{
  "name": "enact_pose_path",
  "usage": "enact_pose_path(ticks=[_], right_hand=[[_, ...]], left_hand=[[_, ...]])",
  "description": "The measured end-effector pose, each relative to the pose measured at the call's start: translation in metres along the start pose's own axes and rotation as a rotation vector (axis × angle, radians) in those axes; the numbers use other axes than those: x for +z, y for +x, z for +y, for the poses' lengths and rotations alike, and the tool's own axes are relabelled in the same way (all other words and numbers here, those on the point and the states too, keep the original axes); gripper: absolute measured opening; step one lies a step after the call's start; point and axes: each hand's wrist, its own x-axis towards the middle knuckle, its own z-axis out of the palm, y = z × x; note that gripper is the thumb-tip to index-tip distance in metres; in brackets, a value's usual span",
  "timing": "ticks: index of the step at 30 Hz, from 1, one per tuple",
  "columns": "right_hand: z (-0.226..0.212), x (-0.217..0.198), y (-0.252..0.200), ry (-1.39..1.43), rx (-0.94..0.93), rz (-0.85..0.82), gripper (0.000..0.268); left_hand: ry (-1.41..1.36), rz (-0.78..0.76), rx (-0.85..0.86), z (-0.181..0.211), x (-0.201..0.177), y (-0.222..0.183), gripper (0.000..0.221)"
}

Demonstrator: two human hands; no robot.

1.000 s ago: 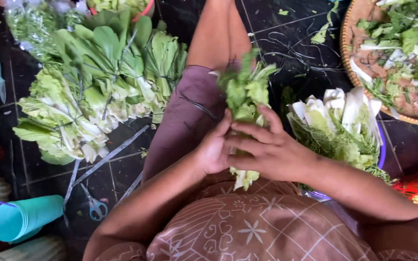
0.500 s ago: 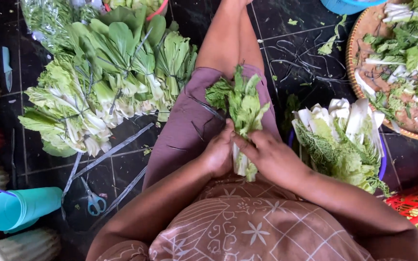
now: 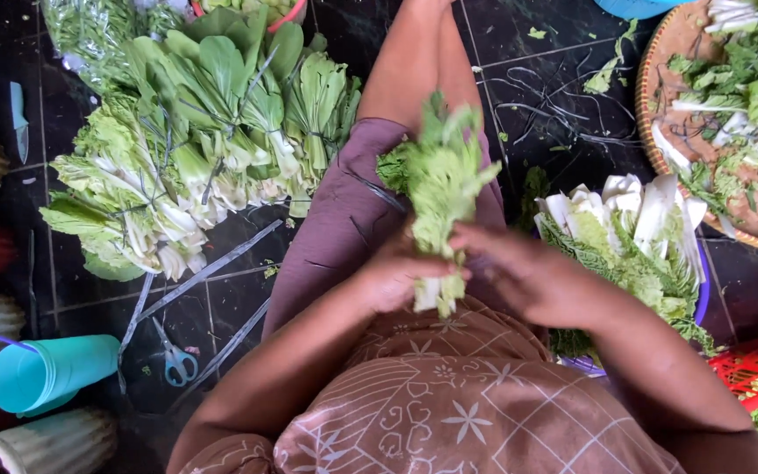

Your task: Tying bunches of leafy green vegetables into bundles using thin strips of material.

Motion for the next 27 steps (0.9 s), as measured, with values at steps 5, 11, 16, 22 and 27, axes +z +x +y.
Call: enact_pose_path(ticks=[5,11,16,22,27], right_hand=[[0.045,-0.019,0.021,-0.030,-0.051,0.533,0.024],[0.053,0.032,0.080,-0.252,0.283,0.323,0.023],[0.083,0.049,0.095,-0.450,0.473,0.087,0.020],[0.062,0.021,0.075,-0.029,0.534,0.146,0.021],[0.039,-0.003,0.065,-0.576,0.501,-0.063,0.021]], left_hand=[[-0.021,0.007,0.280,0.073,0.016,-0.019,0.024],[0.109,0.180,0.397,0.081,-0.016,-0.020,0.025],[0.337,0.439,0.193,0.071,-0.041,-0.014,0.025],[0.298,0.301,0.408,0.079,-0.027,-0.027,0.056],[0.237,0.080,0.435,0.090,-0.014,-0.037,0.038]])
